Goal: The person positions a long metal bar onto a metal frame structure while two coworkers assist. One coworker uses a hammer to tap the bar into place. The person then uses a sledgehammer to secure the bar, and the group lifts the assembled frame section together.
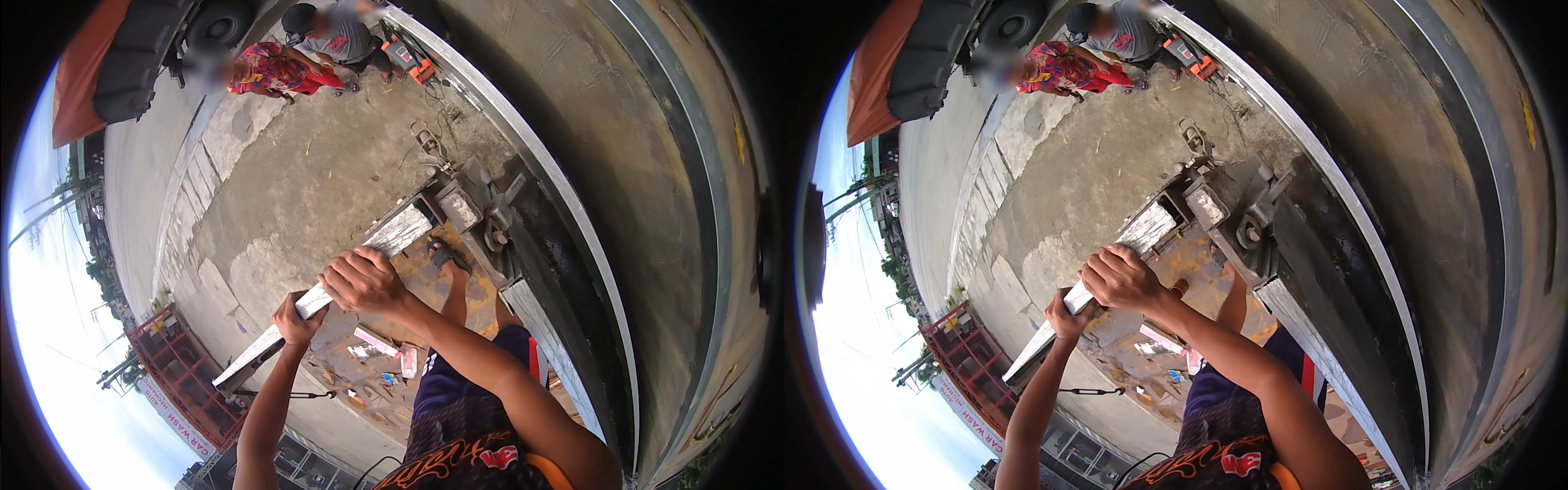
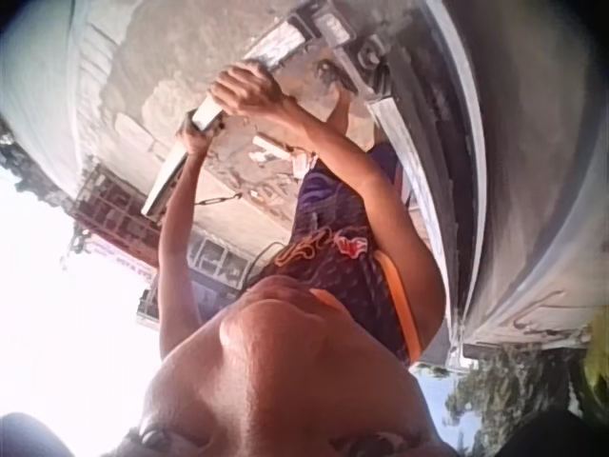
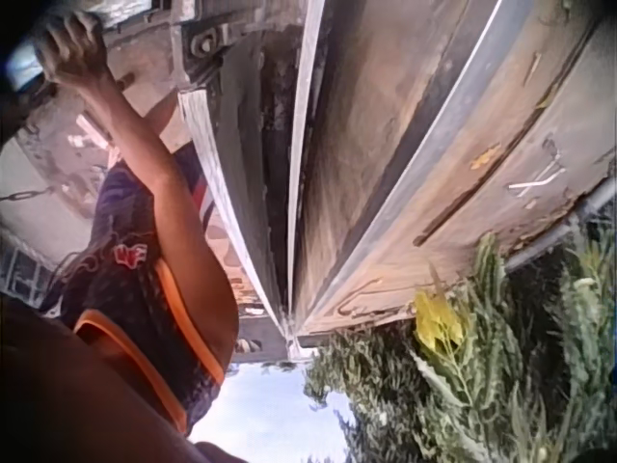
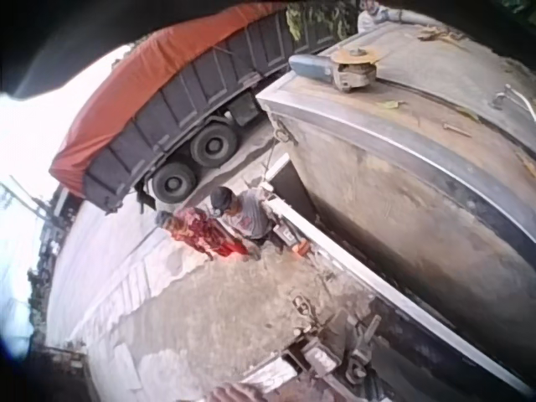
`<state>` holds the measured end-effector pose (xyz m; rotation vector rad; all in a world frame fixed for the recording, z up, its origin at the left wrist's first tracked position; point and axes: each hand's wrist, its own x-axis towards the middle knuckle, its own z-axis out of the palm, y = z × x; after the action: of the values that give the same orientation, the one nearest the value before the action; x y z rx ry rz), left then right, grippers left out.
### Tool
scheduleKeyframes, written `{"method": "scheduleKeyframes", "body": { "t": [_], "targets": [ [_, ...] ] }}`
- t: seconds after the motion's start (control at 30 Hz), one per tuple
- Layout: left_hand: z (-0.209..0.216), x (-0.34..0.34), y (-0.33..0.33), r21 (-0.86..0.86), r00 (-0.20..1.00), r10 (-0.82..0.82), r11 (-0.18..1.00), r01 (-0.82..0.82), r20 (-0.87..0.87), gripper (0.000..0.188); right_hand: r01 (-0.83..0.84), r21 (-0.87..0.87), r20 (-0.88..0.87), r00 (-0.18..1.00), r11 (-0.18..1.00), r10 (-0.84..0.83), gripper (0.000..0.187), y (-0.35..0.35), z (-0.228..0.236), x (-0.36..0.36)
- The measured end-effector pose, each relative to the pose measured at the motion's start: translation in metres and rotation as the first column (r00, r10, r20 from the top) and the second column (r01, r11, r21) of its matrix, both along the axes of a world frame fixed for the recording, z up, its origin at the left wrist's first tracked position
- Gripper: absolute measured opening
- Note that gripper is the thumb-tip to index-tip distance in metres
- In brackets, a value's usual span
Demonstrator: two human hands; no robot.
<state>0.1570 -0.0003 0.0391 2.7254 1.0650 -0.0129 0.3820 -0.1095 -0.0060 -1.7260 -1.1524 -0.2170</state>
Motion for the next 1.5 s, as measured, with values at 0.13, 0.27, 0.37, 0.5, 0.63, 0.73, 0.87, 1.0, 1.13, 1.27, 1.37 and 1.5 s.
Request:
{"method": "scheduleKeyframes", "body": {
  "t": [0.13, 0.27, 0.37, 0.5, 0.63, 0.73, 0.87, 1.0, 1.13, 1.27, 1.37, 1.5],
  "targets": [
    [-0.003, -0.002, 0.001, 0.002, 1.0, -0.001, 1.0, 0.001, 0.015, 0.045, -0.085, -0.215, -0.092, 0.994, 0.973, 0.067, 0.022, -0.003, 0.02, 0.002],
    [-0.007, -0.004, 0.001, 0.065, 1.0, 0.002, 0.998, -0.001, -0.01, 0.046, -0.277, -0.535, -0.035, 0.951, 0.798, 0.307, 0.036, 0.003, 0.034, 0.007],
    [-0.007, -0.002, -0.001, 0.099, 1.0, 0.015, 0.995, -0.015, -0.007, 0.047, -0.318, -0.625, -0.032, 0.923, 0.713, 0.384, 0.054, 0.014, 0.037, 0.014],
    [-0.004, 0.007, -0.005, 0.108, 0.998, 0.056, 0.993, -0.057, 0.016, 0.05, -0.322, -0.589, 0.014, 0.913, 0.741, 0.408, 0.062, 0.018, 0.028, 0.018],
    [-0.004, 0.013, -0.023, 0.101, 0.956, 0.292, 0.951, -0.291, 0.003, 0.061, -0.239, -0.468, 0.102, 0.942, 0.851, 0.321, 0.06, 0.009, 0.014, 0.011],
    [-0.004, 0.016, -0.038, 0.12, 0.949, 0.294, 0.944, -0.307, 0.116, 0.061, -0.178, -0.428, 0.166, 0.948, 0.886, 0.271, 0.06, 0.0, 0.011, 0.007],
    [-0.001, 0.016, -0.042, 0.033, 0.935, 0.321, 0.944, -0.33, 0.151, 0.059, -0.202, -0.459, 0.136, 0.946, 0.865, 0.294, 0.06, -0.005, 0.015, 0.008],
    [-0.001, 0.018, -0.039, 0.015, 0.928, 0.345, 0.936, -0.351, 0.138, 0.058, -0.209, -0.463, 0.092, 0.955, 0.861, 0.281, 0.062, -0.005, 0.019, 0.006],
    [-0.007, 0.016, -0.044, 0.107, 0.931, 0.318, 0.934, -0.34, 0.179, 0.055, -0.201, -0.421, 0.104, 0.958, 0.884, 0.268, 0.061, -0.007, 0.017, 0.002],
    [-0.01, 0.014, -0.045, 0.056, 0.922, 0.303, 0.944, -0.324, 0.24, 0.052, -0.219, -0.492, 0.077, 0.953, 0.843, 0.293, 0.06, -0.009, 0.025, 0.004],
    [-0.012, 0.011, -0.042, 0.014, 0.926, 0.307, 0.948, -0.318, 0.218, 0.041, -0.208, -0.645, 0.066, 0.944, 0.735, 0.324, 0.056, -0.003, 0.035, -0.01],
    [-0.016, 0.01, -0.046, 0.044, 0.901, 0.317, 0.938, -0.344, 0.297, 0.026, -0.359, -0.542, 0.117, 0.863, 0.76, 0.491, 0.05, 0.012, 0.038, -0.064]
  ]
}}
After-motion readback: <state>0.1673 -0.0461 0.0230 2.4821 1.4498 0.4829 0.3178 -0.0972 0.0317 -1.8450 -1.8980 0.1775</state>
